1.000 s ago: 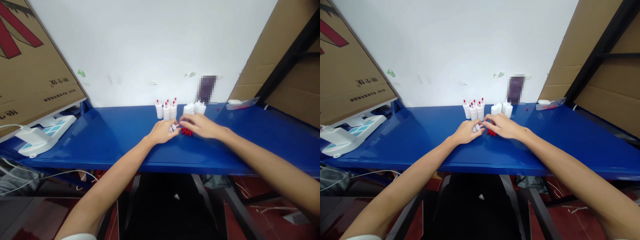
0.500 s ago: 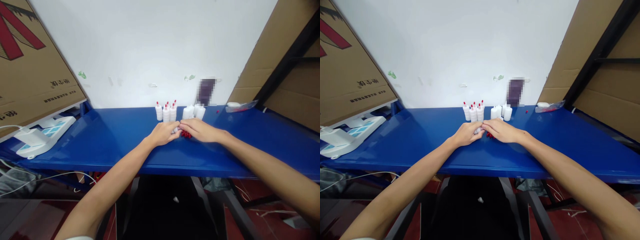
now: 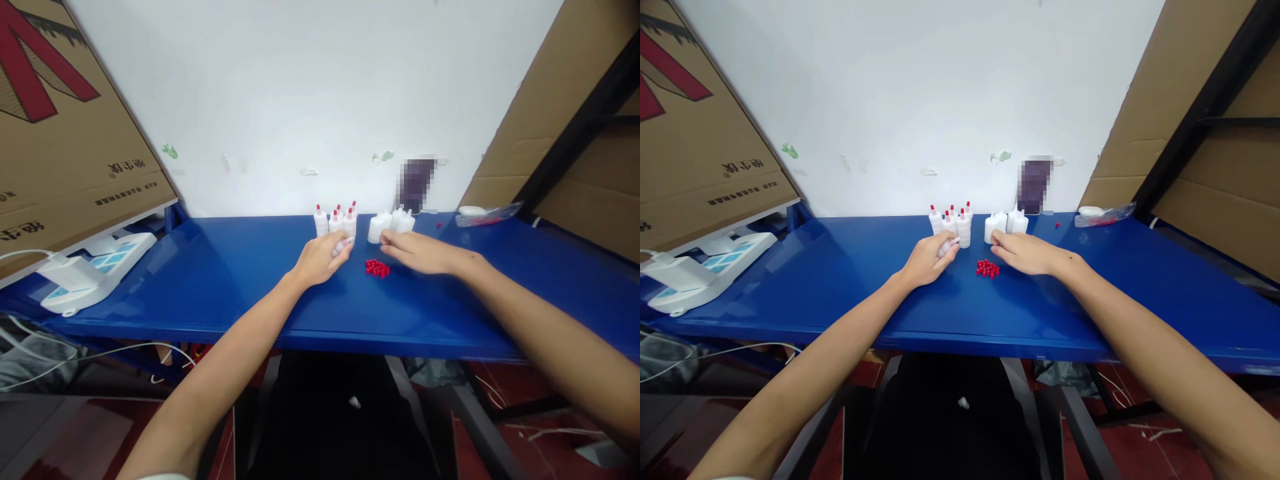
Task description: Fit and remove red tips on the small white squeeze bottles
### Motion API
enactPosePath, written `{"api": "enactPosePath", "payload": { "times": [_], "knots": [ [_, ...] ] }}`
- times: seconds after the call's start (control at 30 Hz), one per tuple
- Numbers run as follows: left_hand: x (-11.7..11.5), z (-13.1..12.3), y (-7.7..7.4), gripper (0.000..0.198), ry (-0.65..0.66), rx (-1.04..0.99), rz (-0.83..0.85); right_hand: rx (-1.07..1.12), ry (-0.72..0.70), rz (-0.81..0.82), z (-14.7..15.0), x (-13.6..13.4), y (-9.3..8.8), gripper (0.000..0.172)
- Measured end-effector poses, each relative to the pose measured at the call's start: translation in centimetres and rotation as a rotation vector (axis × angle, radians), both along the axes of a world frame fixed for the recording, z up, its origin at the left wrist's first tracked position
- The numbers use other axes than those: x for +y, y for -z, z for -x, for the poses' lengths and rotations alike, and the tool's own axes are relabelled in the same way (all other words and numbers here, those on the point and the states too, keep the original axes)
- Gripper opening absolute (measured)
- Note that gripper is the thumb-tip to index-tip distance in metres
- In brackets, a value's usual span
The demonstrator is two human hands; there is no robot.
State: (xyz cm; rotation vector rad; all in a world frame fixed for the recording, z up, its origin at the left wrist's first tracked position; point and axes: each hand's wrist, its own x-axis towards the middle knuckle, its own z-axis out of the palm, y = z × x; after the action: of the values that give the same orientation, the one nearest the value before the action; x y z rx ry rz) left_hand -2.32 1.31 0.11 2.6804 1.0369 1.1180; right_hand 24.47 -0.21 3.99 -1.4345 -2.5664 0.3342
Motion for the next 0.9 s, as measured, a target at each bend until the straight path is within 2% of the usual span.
{"api": "enactPosePath", "payload": {
  "times": [0.1, 0.23, 0.37, 0.57, 0.73, 0.9],
  "knots": [
    [0.0, -0.1, -0.1, 0.028, -0.005, 0.005, 0.019, -0.1, -0.014, 0.116, -0.6, 0.6, 0.3, 0.017],
    [0.0, 0.0, -0.1, 0.028, -0.004, 0.018, 0.039, -0.128, -0.018, 0.161, -0.5, 0.7, 0.3, 0.019],
    [0.0, 0.0, -0.1, 0.027, 0.015, 0.034, 0.055, -0.136, 0.003, 0.164, -0.3, 0.5, 0.1, 0.023],
    [0.0, -0.1, -0.1, 0.028, 0.014, 0.028, 0.063, -0.151, -0.014, 0.16, 0.1, 0.2, -0.1, 0.013],
    [-0.1, -0.1, -0.1, 0.028, 0.014, 0.024, 0.067, -0.067, -0.087, 0.115, 0.5, 0.2, 0.5, 0.011],
    [-0.2, -0.1, -0.1, 0.029, 0.013, 0.038, 0.064, -0.039, -0.138, 0.093, 0.4, 0.4, 0.6, 0.018]
  ]
}}
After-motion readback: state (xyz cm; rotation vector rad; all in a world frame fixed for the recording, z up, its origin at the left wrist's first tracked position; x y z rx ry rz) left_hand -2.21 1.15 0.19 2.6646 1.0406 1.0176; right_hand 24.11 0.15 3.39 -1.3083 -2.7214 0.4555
